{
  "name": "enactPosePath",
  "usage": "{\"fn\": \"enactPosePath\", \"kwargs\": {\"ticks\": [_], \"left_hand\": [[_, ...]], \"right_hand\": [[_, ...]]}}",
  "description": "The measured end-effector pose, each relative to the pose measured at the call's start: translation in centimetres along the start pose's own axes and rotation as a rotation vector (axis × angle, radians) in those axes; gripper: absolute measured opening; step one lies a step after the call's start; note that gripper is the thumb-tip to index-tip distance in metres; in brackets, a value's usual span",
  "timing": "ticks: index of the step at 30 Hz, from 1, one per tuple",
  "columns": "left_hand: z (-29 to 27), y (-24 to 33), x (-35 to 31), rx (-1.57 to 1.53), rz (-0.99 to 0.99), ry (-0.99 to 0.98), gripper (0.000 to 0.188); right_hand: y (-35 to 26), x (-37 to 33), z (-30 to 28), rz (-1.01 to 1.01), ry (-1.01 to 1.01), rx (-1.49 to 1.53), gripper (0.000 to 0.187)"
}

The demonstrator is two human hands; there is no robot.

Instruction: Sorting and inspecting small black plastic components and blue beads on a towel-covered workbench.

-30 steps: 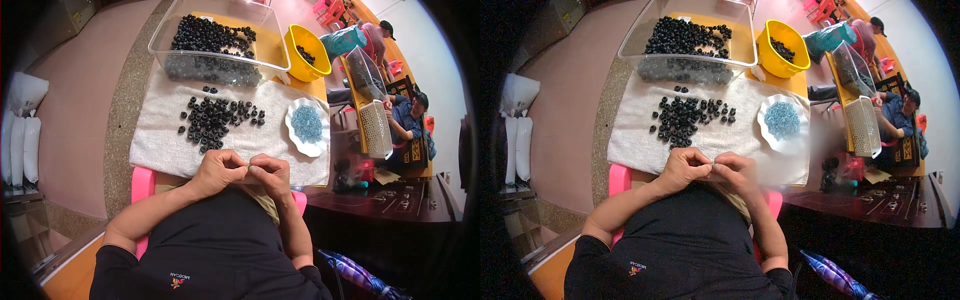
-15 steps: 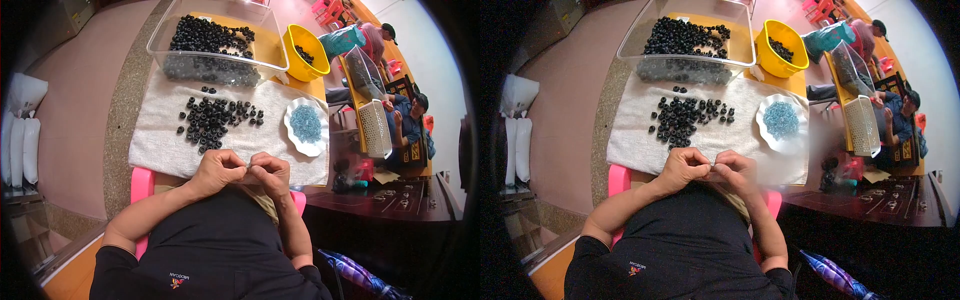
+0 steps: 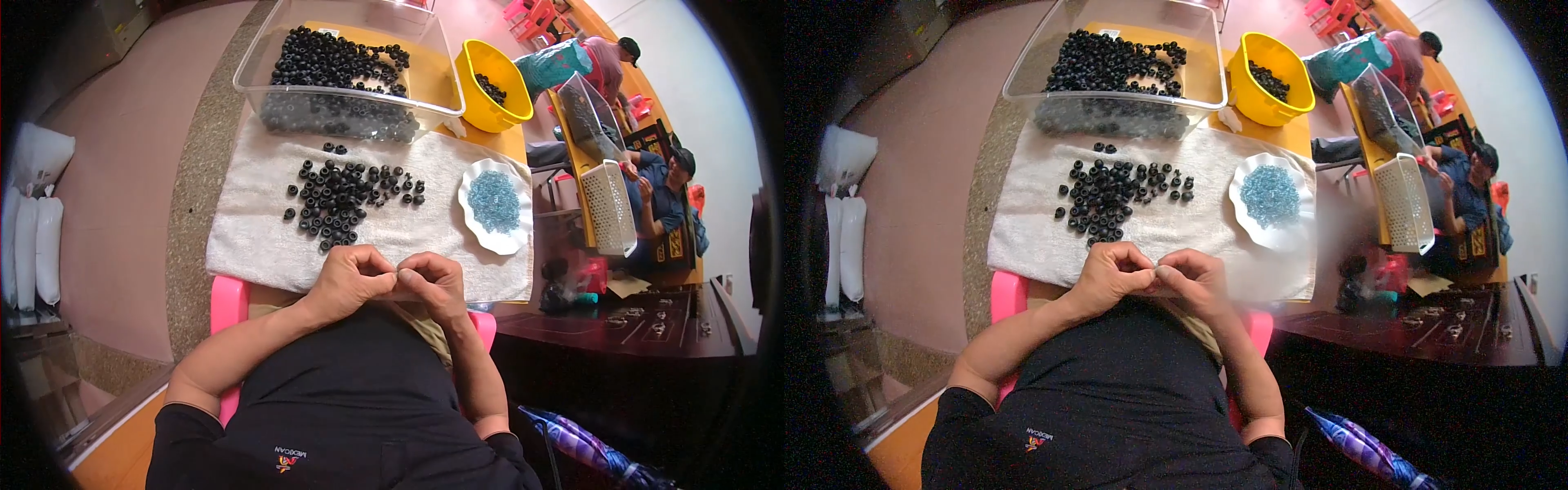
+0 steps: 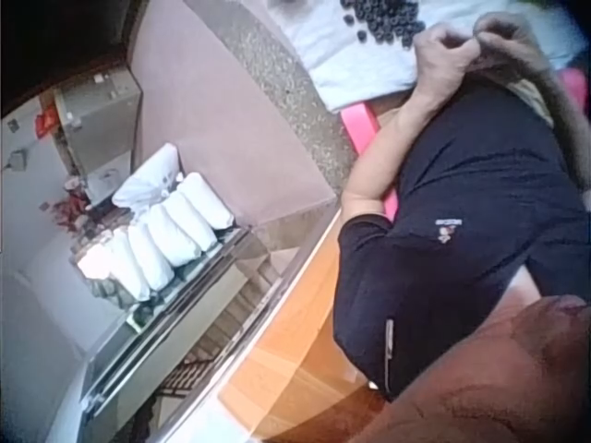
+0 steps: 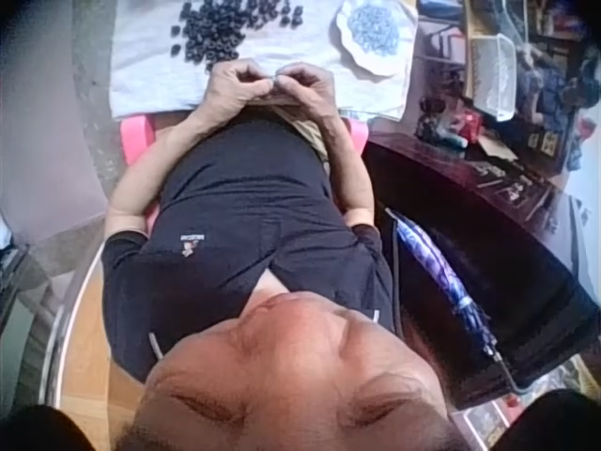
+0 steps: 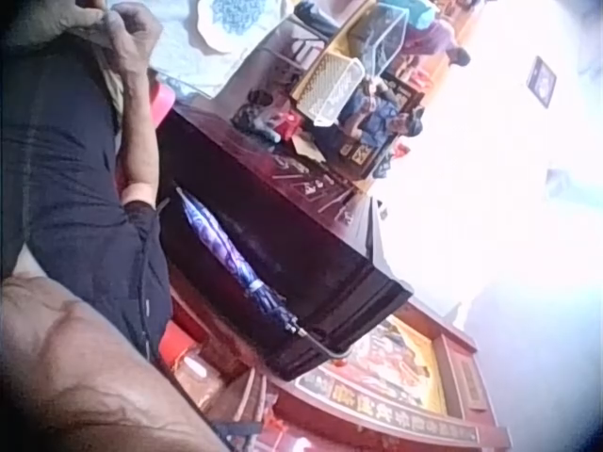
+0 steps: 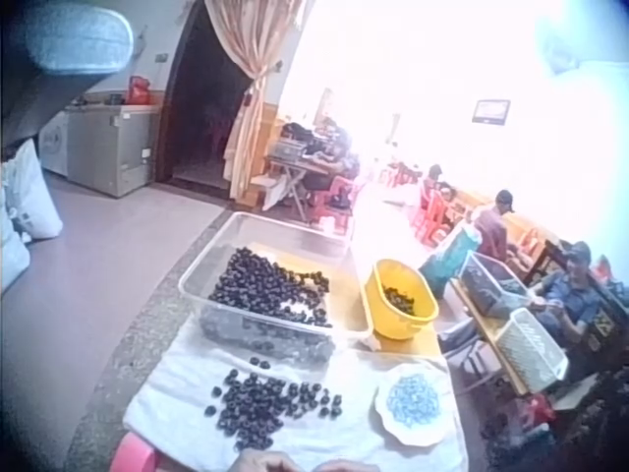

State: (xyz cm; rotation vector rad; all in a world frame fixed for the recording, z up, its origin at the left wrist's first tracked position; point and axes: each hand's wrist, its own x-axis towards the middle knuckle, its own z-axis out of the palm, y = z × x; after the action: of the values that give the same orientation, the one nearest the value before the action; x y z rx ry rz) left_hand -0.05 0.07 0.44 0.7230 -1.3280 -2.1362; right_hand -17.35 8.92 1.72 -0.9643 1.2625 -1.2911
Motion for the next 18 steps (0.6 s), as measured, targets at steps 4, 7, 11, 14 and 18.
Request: {"fn": "enactPosePath", "kwargs": {"ticks": [4, 7, 11, 14, 18], "left_hand": [[-0.2, 0.0, 0.0, 0.05, -0.013, -0.022, 0.004], [-0.2, -0.3, 0.0, 0.057, -0.01, -0.013, 0.004], [-0.2, -0.1, 0.0, 0.037, -0.005, -0.014, 0.005], [0.0, 0.2, -0.1, 0.057, -0.01, -0.002, 0.005], [-0.1, 0.1, -0.1, 0.028, -0.023, 0.004, 0.005]], "right_hand": [[0.1, 0.0, 0.2, 0.046, 0.011, 0.052, 0.011], [-0.3, 0.0, 0.6, 0.034, 0.04, 0.015, 0.01], [0.0, 0.1, 0.3, -0.058, 0.046, -0.095, 0.01], [1.0, 0.4, -0.5, -0.23, -0.008, -0.1, 0.013], [0.5, 0.4, -0.7, -0.231, 0.014, -0.09, 0.014]]}}
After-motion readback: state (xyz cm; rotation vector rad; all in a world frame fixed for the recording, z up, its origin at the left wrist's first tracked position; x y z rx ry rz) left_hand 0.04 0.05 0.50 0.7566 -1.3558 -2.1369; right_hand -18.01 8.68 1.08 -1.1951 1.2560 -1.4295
